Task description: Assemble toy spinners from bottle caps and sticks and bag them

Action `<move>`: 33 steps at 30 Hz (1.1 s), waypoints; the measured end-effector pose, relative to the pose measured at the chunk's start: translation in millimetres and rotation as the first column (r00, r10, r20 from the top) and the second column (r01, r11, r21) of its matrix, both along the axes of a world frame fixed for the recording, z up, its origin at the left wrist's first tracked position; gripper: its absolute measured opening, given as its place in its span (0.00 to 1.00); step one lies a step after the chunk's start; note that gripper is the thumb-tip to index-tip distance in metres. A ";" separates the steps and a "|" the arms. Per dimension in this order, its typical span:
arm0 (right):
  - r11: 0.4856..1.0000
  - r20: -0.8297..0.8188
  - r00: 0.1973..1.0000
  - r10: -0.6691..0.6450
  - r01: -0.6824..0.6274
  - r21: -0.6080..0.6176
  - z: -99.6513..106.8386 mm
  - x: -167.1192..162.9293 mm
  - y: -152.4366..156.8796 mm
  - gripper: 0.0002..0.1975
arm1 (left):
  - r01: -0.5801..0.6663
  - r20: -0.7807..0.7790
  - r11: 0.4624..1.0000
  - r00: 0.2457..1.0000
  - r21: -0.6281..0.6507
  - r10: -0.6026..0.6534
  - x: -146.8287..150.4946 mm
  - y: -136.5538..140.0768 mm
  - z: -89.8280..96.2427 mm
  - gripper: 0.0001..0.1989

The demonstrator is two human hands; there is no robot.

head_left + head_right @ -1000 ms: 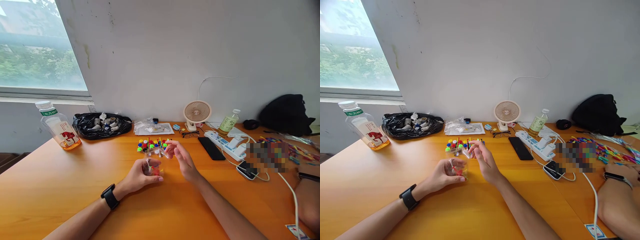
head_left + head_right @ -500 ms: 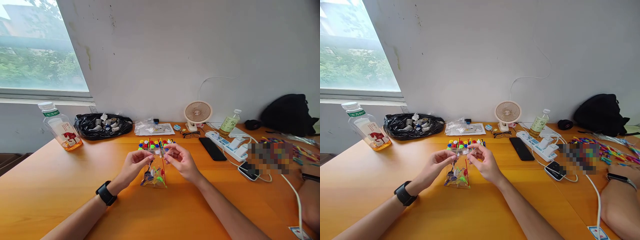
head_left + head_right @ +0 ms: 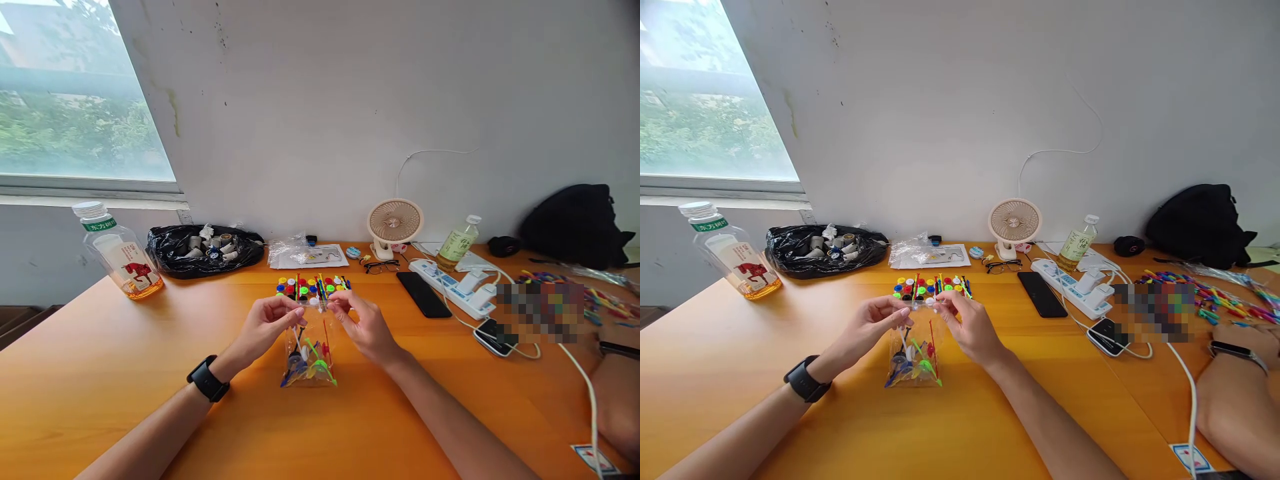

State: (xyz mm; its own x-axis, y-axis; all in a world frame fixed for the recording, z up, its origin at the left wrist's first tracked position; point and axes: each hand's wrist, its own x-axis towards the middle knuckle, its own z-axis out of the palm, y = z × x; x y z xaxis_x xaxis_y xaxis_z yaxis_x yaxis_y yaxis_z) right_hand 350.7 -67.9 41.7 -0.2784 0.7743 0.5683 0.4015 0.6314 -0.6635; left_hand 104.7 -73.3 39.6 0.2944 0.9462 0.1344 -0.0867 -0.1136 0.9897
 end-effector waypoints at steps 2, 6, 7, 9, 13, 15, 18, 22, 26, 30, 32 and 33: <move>0.995 0.086 0.996 -0.014 0.006 0.099 1.1 3.5 0.7 0.08 | 0.010 0.006 1.000 1.000 -0.011 -0.010 0.5 -0.7 -1.2 0.18; 0.987 0.172 0.985 -0.009 -0.019 0.160 3.7 8.6 0.6 0.08 | 0.037 -0.003 0.999 0.999 -0.011 -0.037 1.4 -2.1 -1.8 0.18; 0.987 0.184 0.983 0.007 -0.036 0.154 3.9 9.0 0.3 0.08 | 0.040 -0.013 0.999 0.999 -0.005 -0.040 1.3 -2.0 -1.9 0.18; 0.989 0.202 0.978 0.051 -0.079 0.129 3.4 8.6 -0.3 0.13 | 0.035 -0.029 0.999 0.999 0.010 -0.035 0.7 -1.0 -2.7 0.19; 0.986 0.239 0.967 0.088 -0.119 0.116 0.3 6.0 0.4 0.11 | -0.002 -0.040 0.999 0.999 0.037 0.003 -1.2 3.0 -7.2 0.20; 0.984 0.264 0.960 0.093 -0.129 0.126 -0.1 5.3 0.7 0.11 | -0.011 -0.044 0.999 0.999 0.040 0.013 -1.6 5.0 -9.6 0.21; 0.986 0.233 0.967 0.105 -0.133 0.105 2.2 5.2 -0.3 0.12 | -0.013 -0.026 1.000 1.000 0.020 0.013 -1.5 6.8 -11.9 0.21; 0.991 0.107 0.986 0.129 -0.132 0.015 6.9 4.6 -0.5 0.12 | -0.029 -0.065 0.999 0.997 0.038 0.031 -1.2 6.9 -10.5 0.22; 0.992 0.038 0.991 0.128 -0.127 -0.026 5.8 2.8 3.7 0.08 | -0.054 -0.083 0.995 0.995 0.080 0.060 -0.9 5.5 -5.7 0.23; 0.981 -0.138 0.989 0.047 -0.072 -0.181 -2.1 -1.1 7.6 0.10 | -0.072 -0.070 0.993 0.994 0.089 0.078 -1.3 5.5 -4.7 0.20; 0.946 -0.271 0.962 0.014 -0.101 -0.309 -6.1 -4.0 8.3 0.13 | -0.055 -0.047 0.997 0.997 0.062 0.058 -1.8 6.1 -6.7 0.18; 0.919 -0.335 0.942 0.002 -0.134 -0.371 -7.6 -5.6 8.4 0.15 | -0.043 -0.037 0.998 0.998 0.049 0.045 -2.0 6.2 -8.0 0.18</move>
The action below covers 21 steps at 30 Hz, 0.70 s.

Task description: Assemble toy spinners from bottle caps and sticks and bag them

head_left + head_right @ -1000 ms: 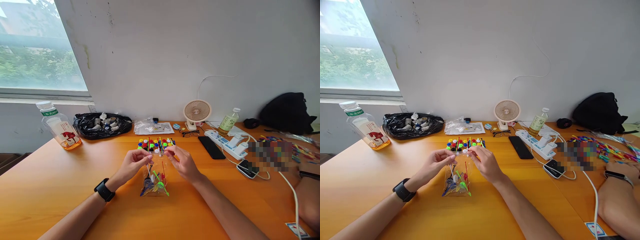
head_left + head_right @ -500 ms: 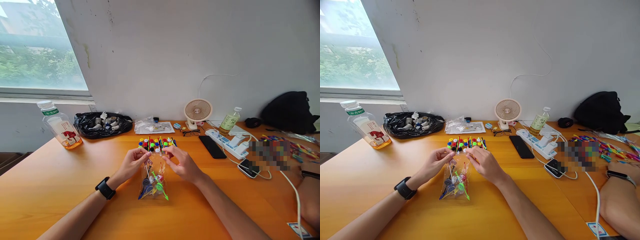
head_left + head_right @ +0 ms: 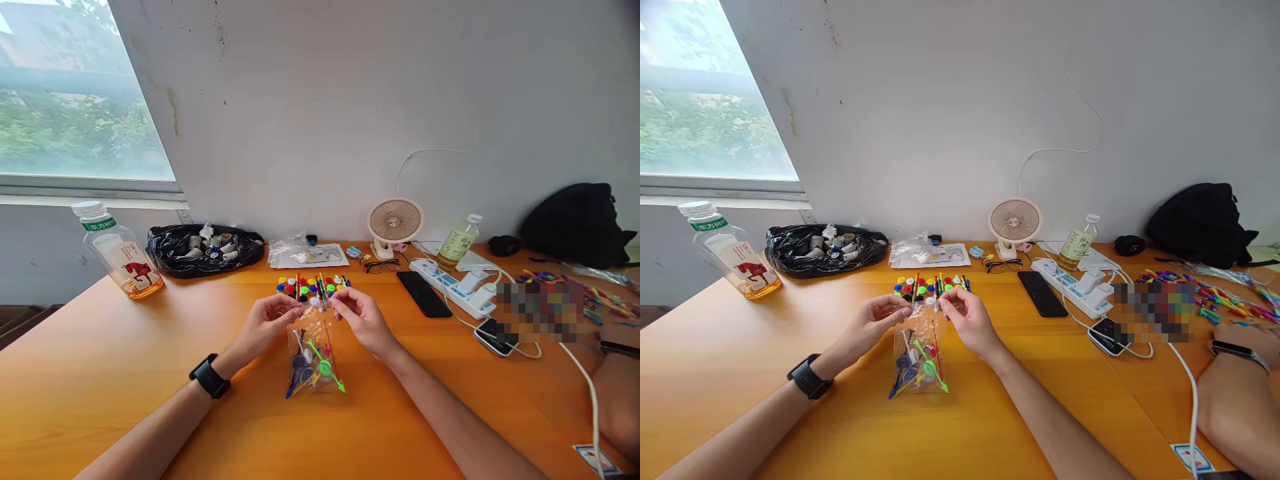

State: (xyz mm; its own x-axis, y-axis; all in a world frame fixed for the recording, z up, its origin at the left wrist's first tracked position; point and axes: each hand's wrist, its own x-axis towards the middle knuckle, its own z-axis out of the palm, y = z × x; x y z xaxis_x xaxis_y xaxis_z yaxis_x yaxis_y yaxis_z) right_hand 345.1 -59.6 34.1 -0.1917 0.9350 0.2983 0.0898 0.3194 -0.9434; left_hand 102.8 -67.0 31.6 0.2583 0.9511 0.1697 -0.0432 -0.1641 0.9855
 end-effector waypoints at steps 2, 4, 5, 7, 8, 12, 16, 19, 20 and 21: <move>0.994 -0.112 0.994 0.020 -0.032 -0.109 -2.0 -3.0 -0.3 0.16 | 0.024 0.007 1.000 1.000 -0.012 -0.024 -0.1 -0.1 -2.4 0.18; 0.990 -0.162 0.986 0.031 -0.052 -0.129 -3.2 -5.6 -0.7 0.15 | 0.033 0.000 0.999 0.999 -0.006 -0.033 -0.1 -0.4 -3.9 0.19; 0.992 -0.160 0.986 0.036 -0.055 -0.113 -3.7 -6.6 -0.9 0.15 | 0.034 -0.006 0.999 0.999 -0.003 -0.034 -0.1 -0.5 -4.4 0.19; 0.996 -0.119 0.991 0.053 -0.060 -0.063 -4.3 -7.4 -1.4 0.15 | 0.027 -0.008 1.000 1.000 -0.006 -0.027 -0.2 -0.1 -4.9 0.19; 0.997 -0.088 0.994 0.068 -0.072 -0.041 -4.4 -7.0 -1.8 0.15 | 0.020 -0.006 1.000 1.000 -0.013 -0.021 -0.2 0.3 -5.0 0.18; 0.983 0.155 0.976 0.155 -0.168 0.074 -1.2 0.6 -4.7 0.18 | -0.003 0.004 0.999 1.000 -0.049 0.003 -0.6 2.2 -5.1 0.18; 0.942 0.480 0.861 0.167 -0.282 0.179 4.9 13.5 -5.2 0.33 | -0.029 -0.015 0.998 0.999 -0.057 0.029 -1.4 1.4 -2.2 0.19; 0.934 0.546 0.822 0.163 -0.307 0.184 7.3 19.0 -4.3 0.38 | -0.044 -0.061 0.998 0.997 -0.039 0.042 -1.8 -0.3 0.9 0.21; 0.934 0.546 0.821 0.166 -0.308 0.179 7.5 19.2 -4.4 0.32 | -0.045 -0.075 0.999 0.996 -0.028 0.043 -1.8 -0.6 1.7 0.22; 0.935 0.540 0.824 0.171 -0.308 0.174 7.3 18.7 -4.8 0.26 | -0.045 -0.085 0.999 0.995 -0.016 0.044 -1.6 -0.9 2.4 0.23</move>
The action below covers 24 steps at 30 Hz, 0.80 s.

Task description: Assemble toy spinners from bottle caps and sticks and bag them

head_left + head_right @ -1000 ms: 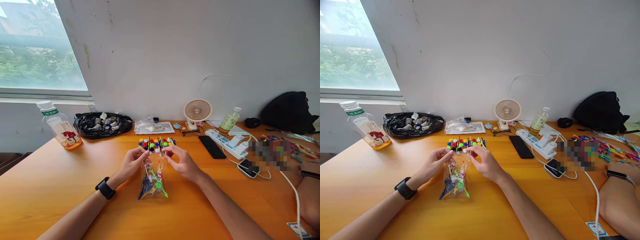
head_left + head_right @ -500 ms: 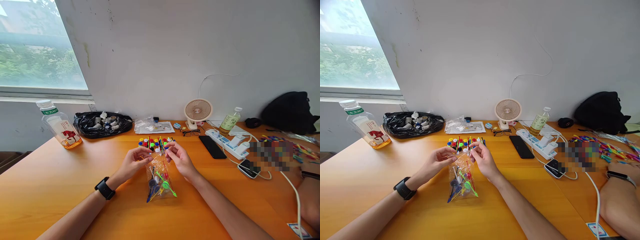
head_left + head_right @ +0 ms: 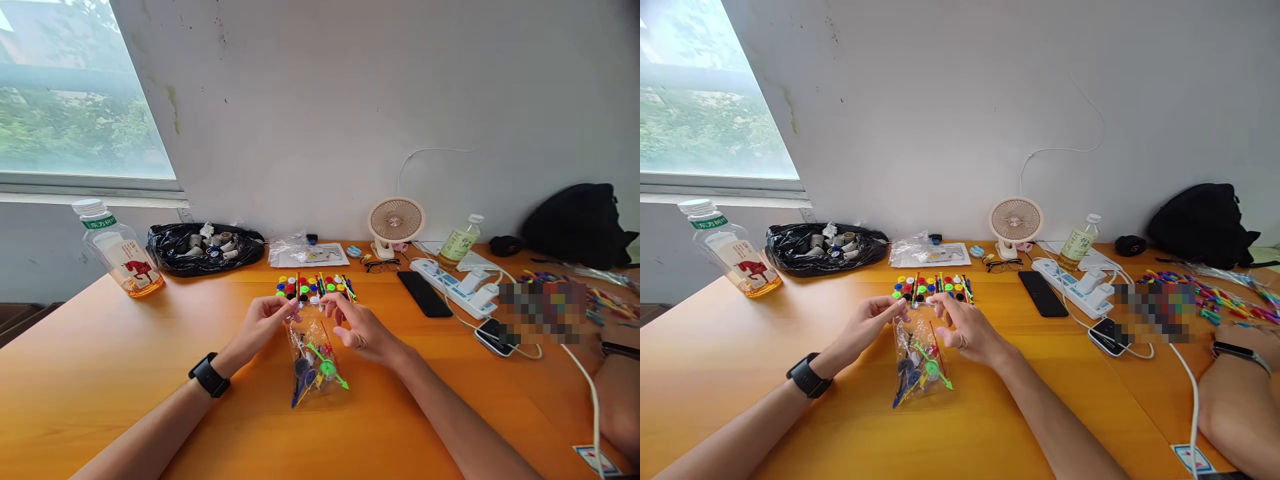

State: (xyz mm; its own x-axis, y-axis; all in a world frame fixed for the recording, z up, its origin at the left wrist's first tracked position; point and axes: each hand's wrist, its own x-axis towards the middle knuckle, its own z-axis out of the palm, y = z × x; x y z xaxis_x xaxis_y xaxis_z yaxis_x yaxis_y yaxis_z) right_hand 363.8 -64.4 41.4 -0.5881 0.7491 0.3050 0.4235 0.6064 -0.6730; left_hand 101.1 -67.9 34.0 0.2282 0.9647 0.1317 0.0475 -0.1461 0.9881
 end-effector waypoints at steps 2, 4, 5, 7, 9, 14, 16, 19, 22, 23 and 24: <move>1.000 -0.046 0.999 -0.002 0.000 -0.026 -1.2 -3.5 -1.3 0.20 | -0.002 -0.016 1.000 1.000 0.024 0.003 0.6 0.0 0.7 0.24; 0.998 -0.128 0.991 -0.023 0.016 -0.060 -3.6 -9.0 -2.3 0.20 | -0.017 -0.018 0.999 1.000 0.041 0.018 1.3 0.5 0.7 0.26; 0.996 -0.176 0.983 -0.048 0.033 -0.083 -5.0 -11.9 -2.1 0.20 | -0.016 -0.012 0.999 1.000 0.041 0.016 1.6 0.8 0.3 0.26; 0.988 -0.267 0.958 -0.101 0.065 -0.141 -7.9 -16.4 -0.3 0.16 | 0.024 0.025 1.000 0.999 0.018 -0.024 1.8 1.5 -0.9 0.23; 0.976 -0.335 0.931 -0.147 0.082 -0.200 -10.5 -18.1 3.2 0.11 | 0.082 0.084 0.996 0.993 -0.024 -0.080 1.3 2.2 -2.7 0.21; 0.933 -0.475 0.857 -0.199 0.018 -0.360 -14.7 -14.7 10.6 0.14 | 0.079 0.139 0.994 0.988 -0.074 -0.069 -1.5 5.2 -7.1 0.19; 0.915 -0.509 0.836 -0.206 -0.020 -0.403 -15.4 -13.4 11.4 0.15 | 0.069 0.140 0.996 0.988 -0.058 -0.060 -3.0 7.0 -7.4 0.18; 0.912 -0.542 0.815 -0.206 -0.041 -0.408 -14.9 -12.5 11.8 0.15 | 0.063 0.128 0.998 0.990 -0.014 -0.061 -5.5 9.1 -5.8 0.16; 0.913 -0.568 0.796 -0.211 -0.046 -0.404 -12.6 -12.3 11.5 0.12 | 0.052 0.137 0.998 0.989 0.027 -0.055 -8.8 9.5 -2.4 0.16; 0.911 -0.572 0.791 -0.216 -0.048 -0.411 -11.8 -12.5 11.1 0.12 | 0.051 0.135 0.998 0.989 0.038 -0.056 -9.9 9.3 -1.1 0.16; 0.906 -0.575 0.787 -0.224 -0.049 -0.420 -11.0 -12.8 10.6 0.12 | 0.049 0.131 0.998 0.990 0.048 -0.055 -11.0 9.0 0.2 0.15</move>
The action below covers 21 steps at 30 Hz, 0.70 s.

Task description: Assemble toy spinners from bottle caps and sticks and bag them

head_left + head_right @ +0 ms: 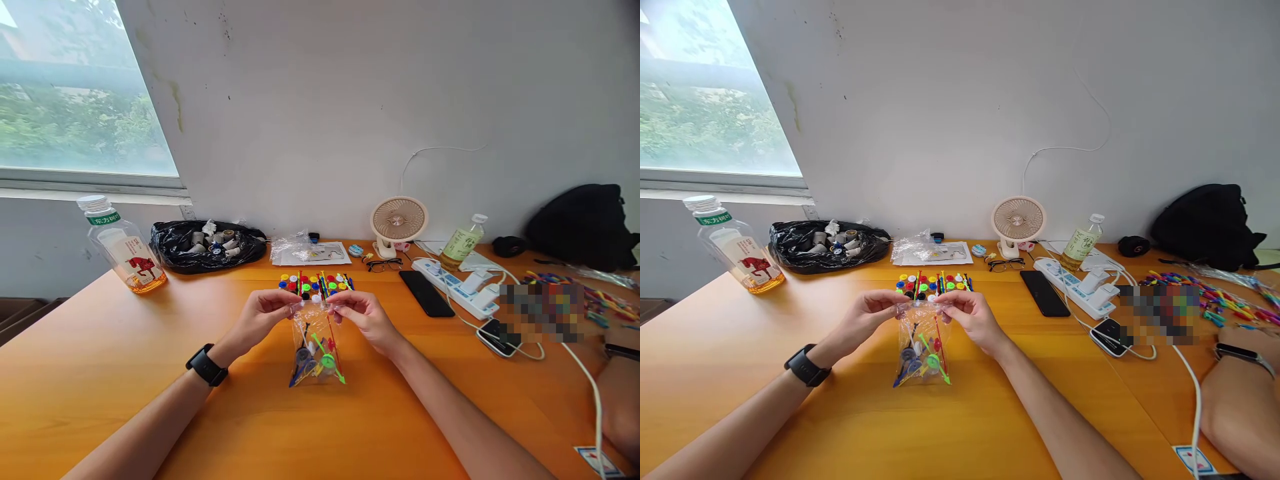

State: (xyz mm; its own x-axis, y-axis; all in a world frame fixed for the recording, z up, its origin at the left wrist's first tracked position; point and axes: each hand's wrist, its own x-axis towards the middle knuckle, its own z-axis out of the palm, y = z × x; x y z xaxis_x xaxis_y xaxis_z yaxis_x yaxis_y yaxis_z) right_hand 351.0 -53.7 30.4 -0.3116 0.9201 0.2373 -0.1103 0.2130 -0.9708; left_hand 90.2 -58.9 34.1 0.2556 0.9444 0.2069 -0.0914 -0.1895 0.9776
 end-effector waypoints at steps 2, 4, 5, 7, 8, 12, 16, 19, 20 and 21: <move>1.000 -0.014 1.000 0.000 0.000 -0.023 1.3 -0.6 -1.1 0.11 | -0.005 -0.012 1.000 1.000 0.013 0.005 -1.8 -0.6 1.9 0.13; 0.999 -0.030 1.000 0.009 -0.010 -0.034 2.3 -0.8 -2.3 0.09 | -0.014 -0.016 1.000 1.000 0.021 0.014 -2.9 -1.1 2.9 0.11; 0.999 -0.036 0.999 0.017 -0.018 -0.034 2.9 -0.5 -2.7 0.08 | -0.019 -0.015 1.000 1.000 0.023 0.019 -3.2 -1.2 3.0 0.10; 0.999 -0.030 0.999 0.034 -0.034 -0.009 4.4 0.9 -3.5 0.08 | -0.029 -0.007 0.999 1.000 0.021 0.029 -3.3 -1.5 2.9 0.09; 0.999 -0.019 0.999 0.043 -0.042 0.016 5.4 1.9 -3.8 0.09 | -0.038 0.001 0.999 0.999 0.016 0.038 -3.0 -1.8 2.9 0.09; 0.989 0.048 0.997 0.065 -0.071 0.129 8.9 4.2 -4.5 0.09 | -0.111 0.036 0.993 0.993 -0.031 0.113 0.1 -4.1 4.3 0.10; 0.999 -0.038 0.999 0.001 0.001 0.051 5.4 -0.4 -3.6 0.10 | -0.126 0.065 0.991 0.989 -0.053 0.130 4.5 -7.7 6.5 0.14; 0.999 -0.024 1.000 0.004 -0.005 -0.034 0.2 -5.8 -3.2 0.19 | -0.116 0.078 0.993 0.990 -0.027 0.118 6.6 -9.7 6.9 0.14; 0.999 0.003 1.000 0.017 -0.017 -0.050 -1.0 -7.3 -3.5 0.20 | -0.111 0.081 0.994 0.990 -0.019 0.113 7.1 -10.1 6.8 0.14; 0.998 0.031 0.999 0.028 -0.027 -0.056 -1.8 -8.4 -4.1 0.20 | -0.108 0.086 0.994 0.990 -0.013 0.109 7.6 -10.3 6.6 0.14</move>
State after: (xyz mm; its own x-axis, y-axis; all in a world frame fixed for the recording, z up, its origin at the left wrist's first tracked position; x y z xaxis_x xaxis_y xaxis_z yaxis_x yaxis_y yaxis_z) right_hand 342.6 -57.8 28.7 -0.3434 0.9227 0.1752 -0.0841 0.1556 -0.9842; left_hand 97.8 -69.2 40.7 0.1330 0.9674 0.2157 -0.1546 -0.1947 0.9686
